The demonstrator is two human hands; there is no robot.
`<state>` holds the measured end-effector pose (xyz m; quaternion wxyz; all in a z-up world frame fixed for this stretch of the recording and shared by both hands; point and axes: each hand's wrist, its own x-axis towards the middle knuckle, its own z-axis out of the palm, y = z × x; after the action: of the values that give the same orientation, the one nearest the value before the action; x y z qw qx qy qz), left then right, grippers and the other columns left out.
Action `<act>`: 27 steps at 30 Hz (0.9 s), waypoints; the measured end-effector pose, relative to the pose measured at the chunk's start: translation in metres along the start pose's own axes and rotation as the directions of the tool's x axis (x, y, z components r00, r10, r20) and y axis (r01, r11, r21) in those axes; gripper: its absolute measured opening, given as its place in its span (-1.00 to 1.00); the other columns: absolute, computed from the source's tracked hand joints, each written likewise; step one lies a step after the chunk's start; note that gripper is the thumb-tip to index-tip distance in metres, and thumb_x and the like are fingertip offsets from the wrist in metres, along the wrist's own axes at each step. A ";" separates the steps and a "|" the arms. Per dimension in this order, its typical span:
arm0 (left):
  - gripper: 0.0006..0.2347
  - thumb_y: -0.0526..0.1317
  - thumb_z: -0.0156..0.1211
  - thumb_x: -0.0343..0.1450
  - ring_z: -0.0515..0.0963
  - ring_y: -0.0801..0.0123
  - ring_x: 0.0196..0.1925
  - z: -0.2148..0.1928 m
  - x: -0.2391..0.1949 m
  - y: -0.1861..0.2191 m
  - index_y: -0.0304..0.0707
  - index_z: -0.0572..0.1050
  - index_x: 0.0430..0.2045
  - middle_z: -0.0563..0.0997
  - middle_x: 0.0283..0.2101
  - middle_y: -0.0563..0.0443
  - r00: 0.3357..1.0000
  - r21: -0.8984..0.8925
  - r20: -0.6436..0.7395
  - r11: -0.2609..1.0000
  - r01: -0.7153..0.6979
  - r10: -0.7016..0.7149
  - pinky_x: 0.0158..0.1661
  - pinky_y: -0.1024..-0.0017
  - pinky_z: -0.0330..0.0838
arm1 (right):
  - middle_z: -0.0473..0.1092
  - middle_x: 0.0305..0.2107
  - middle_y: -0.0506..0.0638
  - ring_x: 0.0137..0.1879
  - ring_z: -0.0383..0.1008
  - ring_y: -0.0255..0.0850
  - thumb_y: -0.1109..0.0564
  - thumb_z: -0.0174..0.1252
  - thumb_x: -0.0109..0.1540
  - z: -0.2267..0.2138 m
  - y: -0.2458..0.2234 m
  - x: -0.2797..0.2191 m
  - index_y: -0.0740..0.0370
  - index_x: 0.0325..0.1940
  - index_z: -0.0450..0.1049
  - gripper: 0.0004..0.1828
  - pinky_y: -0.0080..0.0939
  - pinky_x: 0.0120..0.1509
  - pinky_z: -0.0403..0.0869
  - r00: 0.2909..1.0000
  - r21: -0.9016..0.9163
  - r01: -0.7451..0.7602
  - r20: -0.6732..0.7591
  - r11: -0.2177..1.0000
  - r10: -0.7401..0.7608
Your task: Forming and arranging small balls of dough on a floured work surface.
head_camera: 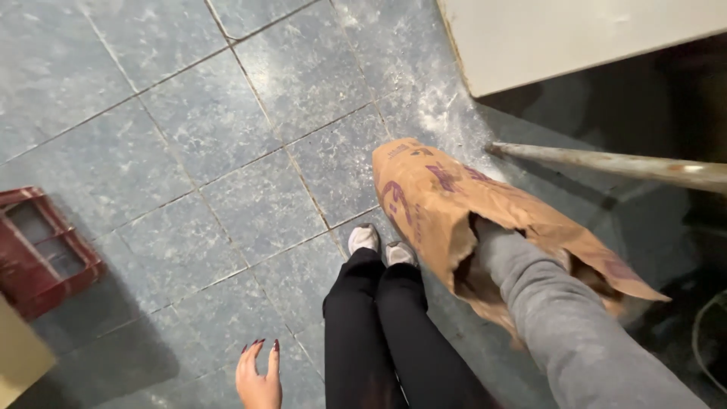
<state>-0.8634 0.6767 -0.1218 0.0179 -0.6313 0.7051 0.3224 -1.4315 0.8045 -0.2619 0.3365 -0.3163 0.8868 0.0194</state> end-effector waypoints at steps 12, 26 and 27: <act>-0.62 0.02 0.31 0.43 0.58 -0.01 0.15 -0.196 -0.098 0.079 -0.30 0.62 -0.03 0.64 0.06 -0.24 0.937 -0.092 0.208 0.948 0.306 -0.282 0.16 0.18 0.40 | 0.46 -0.12 0.30 -0.02 0.47 0.27 0.06 0.24 0.22 -0.141 -0.048 -0.202 0.29 -0.13 0.46 -0.73 0.16 0.05 0.48 0.988 -0.090 0.129 -0.073 0.988 -0.136; -0.61 0.01 0.36 0.41 0.65 0.19 0.05 -0.234 -0.225 0.024 -0.36 0.61 -0.08 0.69 -0.03 -0.15 0.804 -0.444 0.113 0.695 0.566 -0.583 0.10 0.28 0.44 | 0.45 -0.24 0.21 -0.07 0.46 0.21 -0.12 0.18 0.32 -0.302 -0.054 -0.306 0.24 -0.32 0.46 -0.63 0.19 0.03 0.43 0.922 -0.107 0.220 -0.301 0.970 -0.243; -0.61 0.01 0.36 0.41 0.65 0.19 0.05 -0.228 -0.231 0.023 -0.36 0.61 -0.08 0.69 -0.03 -0.15 0.778 -0.492 0.082 0.654 0.575 -0.623 0.10 0.28 0.44 | 0.45 -0.24 0.21 -0.07 0.46 0.21 -0.12 0.18 0.32 -0.324 -0.070 -0.306 0.24 -0.32 0.46 -0.63 0.19 0.03 0.43 0.902 -0.134 0.293 -0.290 0.947 -0.320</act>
<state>-0.7505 0.7705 0.1688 -0.0707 -0.8255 0.3513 0.4361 -1.4053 0.8360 0.1877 0.1786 -0.4653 0.8658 -0.0448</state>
